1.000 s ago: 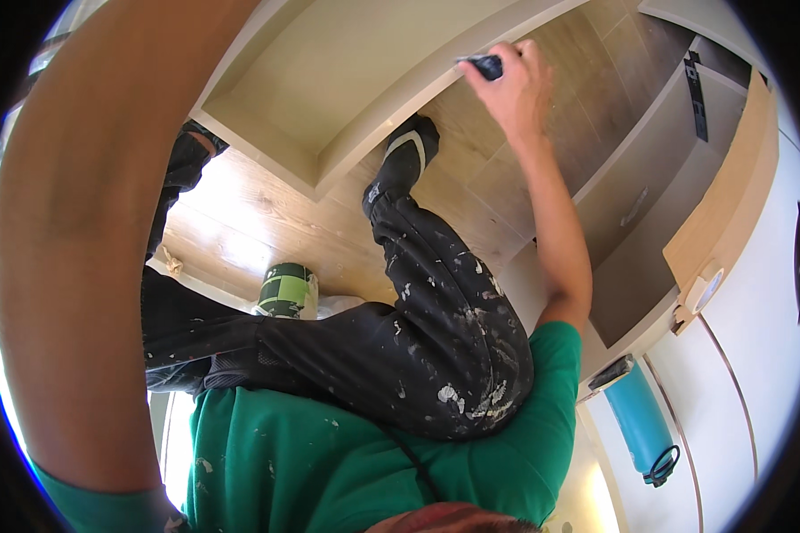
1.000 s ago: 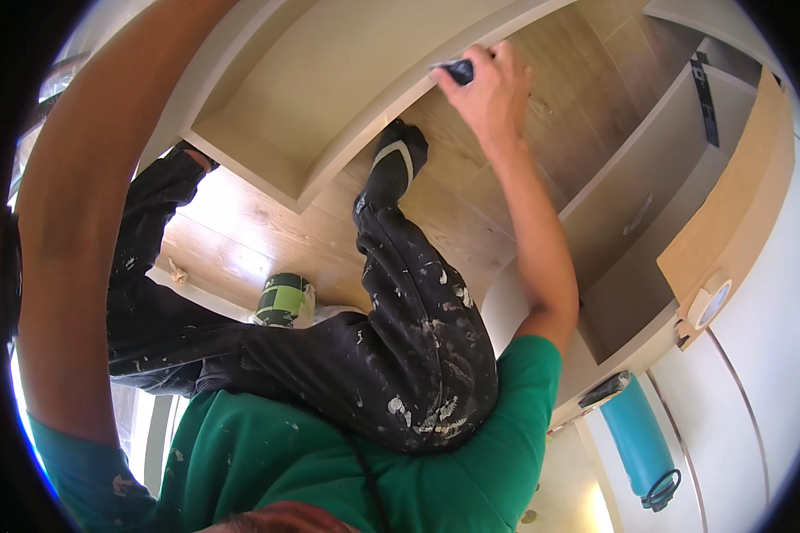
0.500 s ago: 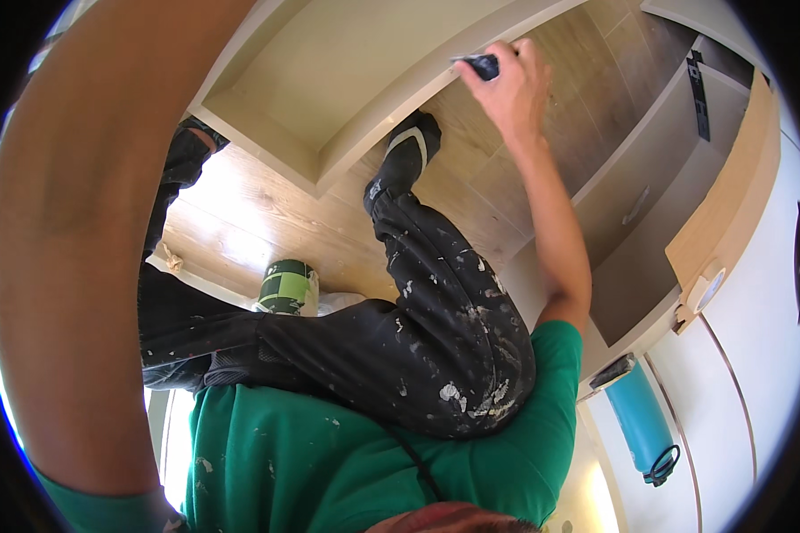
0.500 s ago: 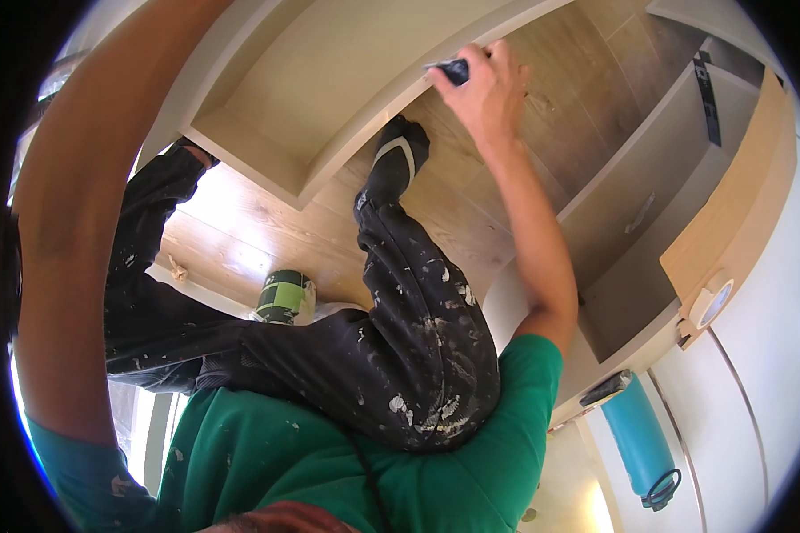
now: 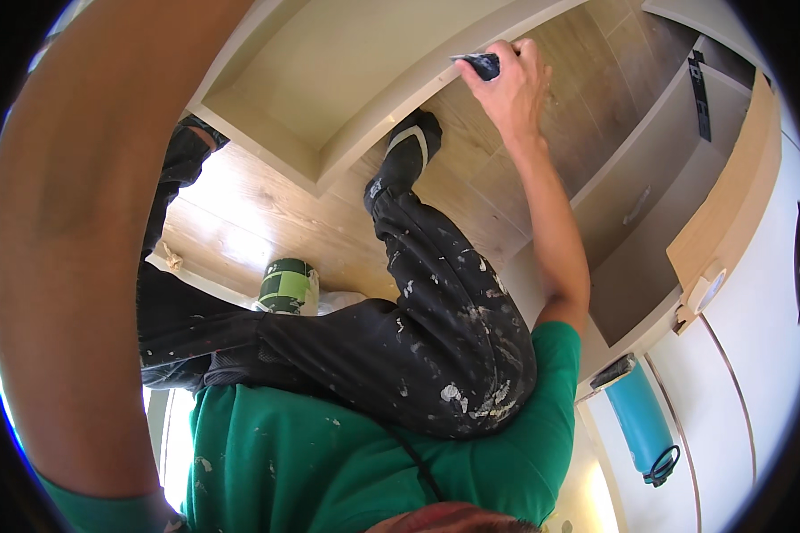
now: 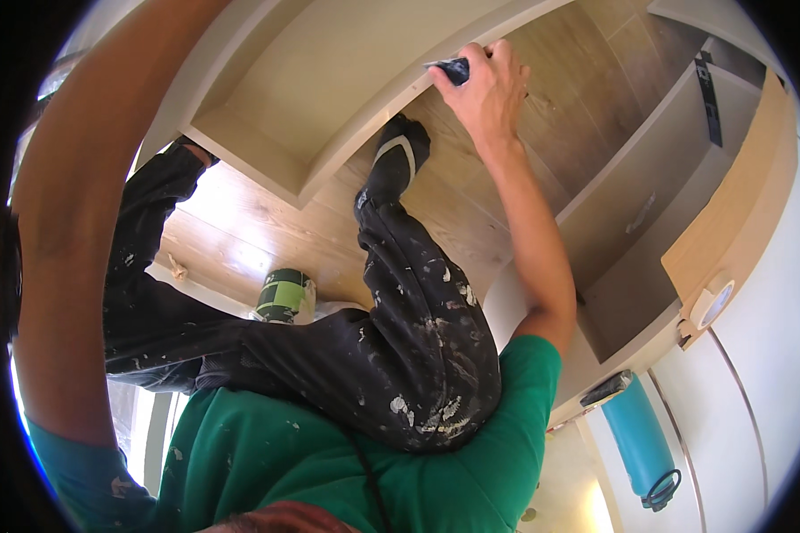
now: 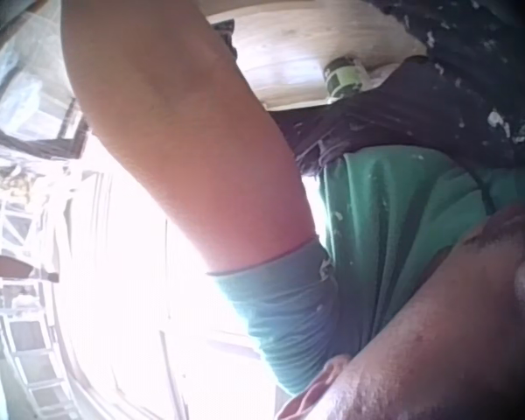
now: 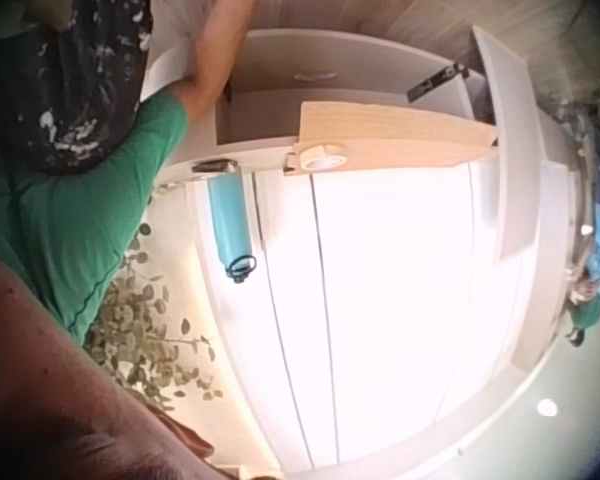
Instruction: The person wipes down the interior and exterior edges of a wooden drawer using a cloth while holding a sanding block in their other hand, repeatedly cleaning the corners and surfaces.
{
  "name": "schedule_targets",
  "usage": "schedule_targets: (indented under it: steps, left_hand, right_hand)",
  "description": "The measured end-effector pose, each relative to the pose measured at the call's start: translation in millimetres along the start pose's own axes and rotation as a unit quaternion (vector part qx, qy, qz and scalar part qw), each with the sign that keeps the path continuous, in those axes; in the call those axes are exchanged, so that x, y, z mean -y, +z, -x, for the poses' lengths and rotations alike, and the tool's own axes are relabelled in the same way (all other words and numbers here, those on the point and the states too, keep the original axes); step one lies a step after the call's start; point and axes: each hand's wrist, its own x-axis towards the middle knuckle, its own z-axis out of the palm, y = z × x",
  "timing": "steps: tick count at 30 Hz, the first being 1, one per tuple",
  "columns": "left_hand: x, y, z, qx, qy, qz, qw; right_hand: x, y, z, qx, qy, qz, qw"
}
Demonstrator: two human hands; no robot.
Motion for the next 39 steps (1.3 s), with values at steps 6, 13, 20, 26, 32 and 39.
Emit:
schedule_targets:
  steps: [6, 13, 20, 26, 32, 39]
  left_hand:
    - [17.1, 7.9, -4.2, -0.022, 0.011, -0.02, 1.0]
    - [7.6, 7.1, 0.0, -0.013, 0.0, -0.007, 1.0]
    - [8.2, 10.0, -2.1, -0.029, 0.01, 0.0, 1.0]
    - [9.4, 11.2, -1.7, -0.039, 0.02, -0.005, 0.999]
    - [13.9, 7.2, 0.6, -0.032, 0.012, 0.01, 0.999]
    - [-0.4, 0.7, -1.1, -0.013, -0.003, -0.007, 1.0]
  right_hand:
    - [2.3, -2.5, -7.1, 0.0, 0.002, -0.025, 1.0]
    - [-18.3, -7.7, -19.9, -0.008, 0.008, 0.03, 0.999]
    - [-23.6, -2.4, -12.5, -0.03, -0.007, 0.014, 0.999]
    - [-25.3, 0.5, -8.6, -0.037, -0.006, 0.009, 0.999]
    - [-21.4, 0.3, -15.6, -0.006, 0.004, 0.013, 1.0]
    - [-75.1, -1.4, -47.0, -0.029, 0.057, 0.07, 0.995]
